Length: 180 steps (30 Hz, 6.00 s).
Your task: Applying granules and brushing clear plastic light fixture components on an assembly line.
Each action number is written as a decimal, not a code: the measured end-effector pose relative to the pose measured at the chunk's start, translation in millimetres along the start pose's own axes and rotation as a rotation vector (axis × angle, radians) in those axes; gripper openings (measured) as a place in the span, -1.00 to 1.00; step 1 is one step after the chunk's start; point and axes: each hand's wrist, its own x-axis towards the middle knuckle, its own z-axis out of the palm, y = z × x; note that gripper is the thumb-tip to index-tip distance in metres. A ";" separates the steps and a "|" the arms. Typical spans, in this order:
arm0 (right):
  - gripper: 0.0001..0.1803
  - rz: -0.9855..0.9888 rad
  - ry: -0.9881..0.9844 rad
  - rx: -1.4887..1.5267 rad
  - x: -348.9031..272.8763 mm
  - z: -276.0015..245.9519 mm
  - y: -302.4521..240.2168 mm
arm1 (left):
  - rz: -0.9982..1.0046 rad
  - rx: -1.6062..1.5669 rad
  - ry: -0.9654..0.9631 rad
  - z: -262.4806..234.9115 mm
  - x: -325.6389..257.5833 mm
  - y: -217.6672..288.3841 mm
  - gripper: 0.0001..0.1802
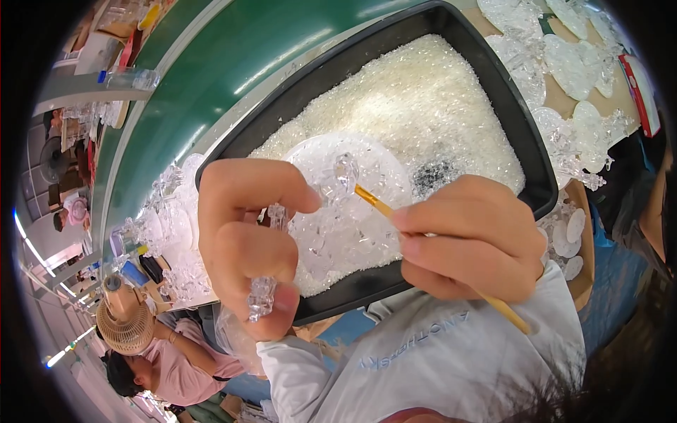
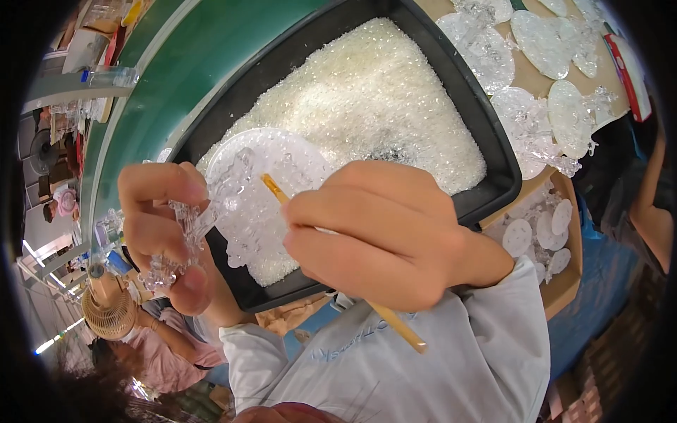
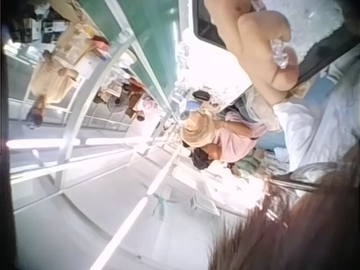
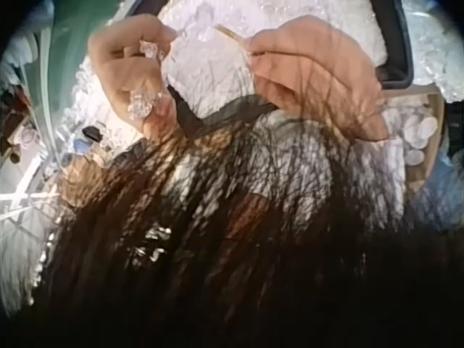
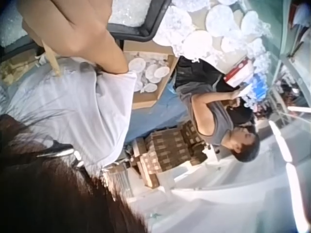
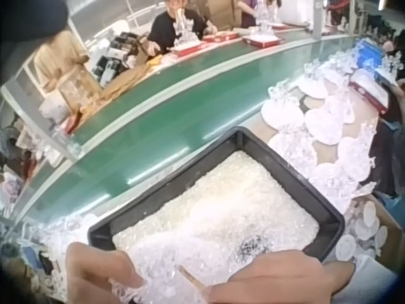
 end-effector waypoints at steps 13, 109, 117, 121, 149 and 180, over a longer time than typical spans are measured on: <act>-0.70 0.078 -0.037 0.076 -0.2 -9.9 -6.4 | 0.365 0.174 -0.094 -3.6 0.9 0.9 -0.74; -0.77 0.252 -0.089 0.347 -5.4 -3.9 -9.6 | 0.148 0.013 -0.161 -31.6 5.3 -7.6 -0.71; -0.80 0.266 -0.007 0.405 -6.0 -2.7 -11.5 | 0.130 0.004 -0.157 -32.1 3.1 -7.4 -0.72; -0.83 0.312 0.020 0.504 -6.5 -3.7 -13.5 | 0.191 0.027 -0.194 -35.5 0.8 -10.3 -0.72; -0.86 0.370 0.102 0.343 -6.7 -19.1 -24.0 | -0.140 0.751 0.461 -123.6 103.3 -115.2 -0.80; -0.91 0.212 -0.052 0.286 -10.0 -27.7 -22.0 | -0.182 1.257 0.621 -122.1 1.7 -7.4 -0.79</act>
